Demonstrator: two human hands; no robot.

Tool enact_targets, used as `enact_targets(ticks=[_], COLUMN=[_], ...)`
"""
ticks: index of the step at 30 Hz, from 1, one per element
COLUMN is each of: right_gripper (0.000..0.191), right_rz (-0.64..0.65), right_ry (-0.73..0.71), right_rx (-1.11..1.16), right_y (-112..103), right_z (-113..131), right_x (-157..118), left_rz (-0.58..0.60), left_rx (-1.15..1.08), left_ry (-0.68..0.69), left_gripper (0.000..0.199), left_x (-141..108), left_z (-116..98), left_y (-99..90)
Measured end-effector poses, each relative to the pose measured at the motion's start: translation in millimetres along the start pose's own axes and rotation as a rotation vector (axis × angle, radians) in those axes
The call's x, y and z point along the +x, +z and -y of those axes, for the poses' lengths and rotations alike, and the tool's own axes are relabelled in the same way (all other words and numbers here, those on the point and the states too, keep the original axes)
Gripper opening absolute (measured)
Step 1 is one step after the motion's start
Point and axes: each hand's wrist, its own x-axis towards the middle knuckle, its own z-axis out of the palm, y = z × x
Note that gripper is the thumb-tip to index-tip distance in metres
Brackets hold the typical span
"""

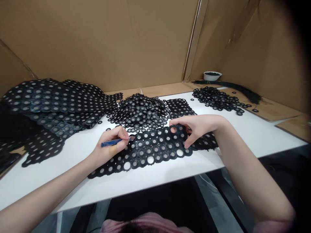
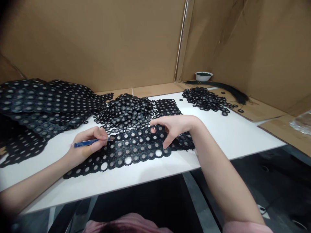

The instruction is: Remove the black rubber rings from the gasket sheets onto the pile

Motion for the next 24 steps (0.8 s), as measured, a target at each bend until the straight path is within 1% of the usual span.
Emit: enact_targets(ticks=[3, 6, 10, 12, 14, 16, 18, 19, 21, 24], right_gripper=[0.061, 0.058, 0.055, 0.054, 0.052, 0.050, 0.050, 0.050, 0.052, 0.056], right_rz=[-0.046, -0.080, -0.103, -0.106, -0.109, -0.113, -0.111, -0.110, -0.107, -0.122], right_ry=[-0.019, -0.047, -0.039, -0.022, -0.008, -0.003, -0.001, -0.002, -0.004, -0.005], right_rx=[-0.032, -0.056, -0.070, -0.066, -0.067, -0.072, -0.068, -0.062, -0.048, -0.038], right_y=[2, 4, 6, 7, 7, 6, 6, 6, 6, 7], right_z=[1, 2, 1, -1, -3, -5, -5, -5, -6, -6], right_x=[2, 5, 8, 9, 9, 9, 10, 10, 10, 11], left_rz=[0.001, 0.001, -0.013, -0.056, -0.137, -0.215, -0.238, -0.223, -0.155, 0.016], left_rx=[-0.009, -0.016, -0.062, -0.160, -0.281, -0.357, -0.367, -0.359, -0.342, -0.327], left_ry=[0.005, 0.001, -0.059, -0.129, -0.214, -0.279, -0.282, -0.263, -0.194, -0.106], left_gripper=[0.012, 0.013, 0.014, 0.017, 0.020, 0.021, 0.021, 0.022, 0.022, 0.016], left_x=[0, 1, 1, 3, 5, 9, 15, 19, 30, 46], left_z=[1, 3, 8, 11, 12, 11, 6, 3, -7, -22], left_y=[-0.6, -1.4, -1.7, -3.5, -7.0, -10.2, -9.0, -5.6, 7.7, 39.3])
